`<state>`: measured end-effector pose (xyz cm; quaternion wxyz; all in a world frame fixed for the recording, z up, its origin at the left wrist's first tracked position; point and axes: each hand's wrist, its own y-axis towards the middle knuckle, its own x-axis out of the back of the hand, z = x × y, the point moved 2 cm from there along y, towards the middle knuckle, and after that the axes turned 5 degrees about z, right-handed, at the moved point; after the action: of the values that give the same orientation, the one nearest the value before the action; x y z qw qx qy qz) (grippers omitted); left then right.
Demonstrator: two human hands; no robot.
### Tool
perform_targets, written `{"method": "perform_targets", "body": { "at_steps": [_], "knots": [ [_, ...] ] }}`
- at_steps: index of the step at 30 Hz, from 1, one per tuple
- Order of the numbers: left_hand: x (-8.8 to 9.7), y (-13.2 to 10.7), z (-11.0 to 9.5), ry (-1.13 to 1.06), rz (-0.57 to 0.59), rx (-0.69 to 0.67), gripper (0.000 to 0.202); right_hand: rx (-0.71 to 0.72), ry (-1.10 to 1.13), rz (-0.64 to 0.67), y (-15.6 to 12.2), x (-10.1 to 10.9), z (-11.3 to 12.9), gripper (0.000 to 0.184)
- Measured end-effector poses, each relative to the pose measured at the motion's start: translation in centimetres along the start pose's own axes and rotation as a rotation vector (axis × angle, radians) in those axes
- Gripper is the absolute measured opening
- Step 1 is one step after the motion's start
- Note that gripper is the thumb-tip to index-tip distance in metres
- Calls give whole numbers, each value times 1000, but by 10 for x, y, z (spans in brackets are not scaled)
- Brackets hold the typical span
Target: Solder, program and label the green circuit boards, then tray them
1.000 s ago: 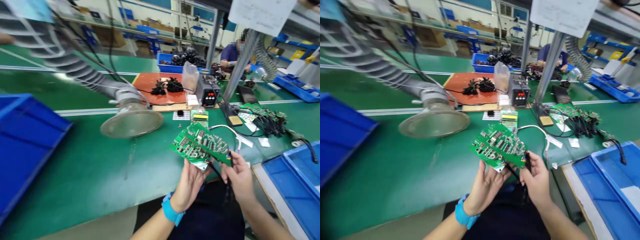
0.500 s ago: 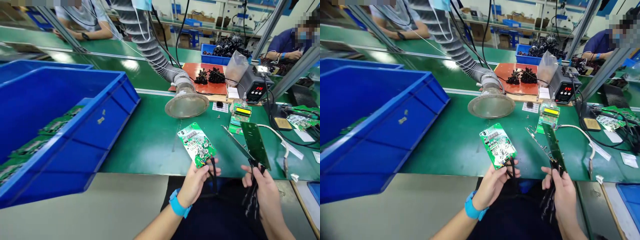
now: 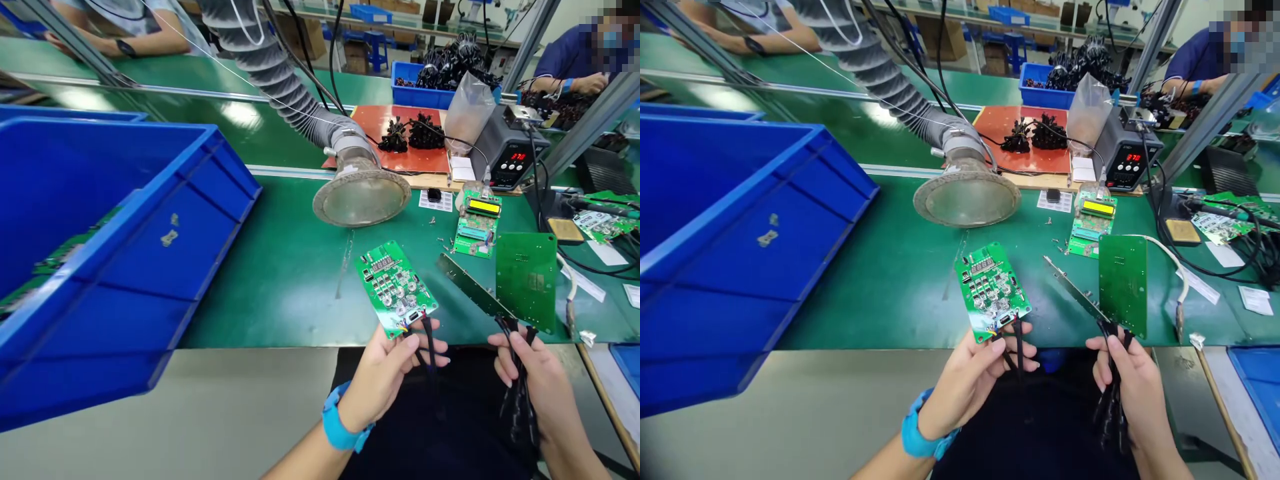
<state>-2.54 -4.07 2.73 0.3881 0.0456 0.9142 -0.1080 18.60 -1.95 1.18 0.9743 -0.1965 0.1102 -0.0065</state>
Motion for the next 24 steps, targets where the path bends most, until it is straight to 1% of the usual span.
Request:
{"method": "perform_targets", "body": {
  "at_steps": [4, 7, 11, 16, 21, 24],
  "knots": [
    [-12, -5, -9, -126, 36, 52, 19, 23, -13, -17, 2, 11, 5, 25],
    [-17, -8, -13, -181, 52, 88, 17, 11, -26, -5, 3, 13, 6, 26],
    [-22, -10, -16, -235, 68, 120, 15, -23, -38, -4, 2, 11, 6, 28],
    [-25, -12, -20, -262, 59, 154, 13, -76, -39, 12, -2, 9, 6, 30],
    [-25, -11, -22, -306, 26, 231, 15, -187, -71, 95, -12, 5, 4, 39],
    [-23, -10, -27, -326, -1, 282, 16, -218, -63, 129, -17, -2, 1, 41]
  ]
}}
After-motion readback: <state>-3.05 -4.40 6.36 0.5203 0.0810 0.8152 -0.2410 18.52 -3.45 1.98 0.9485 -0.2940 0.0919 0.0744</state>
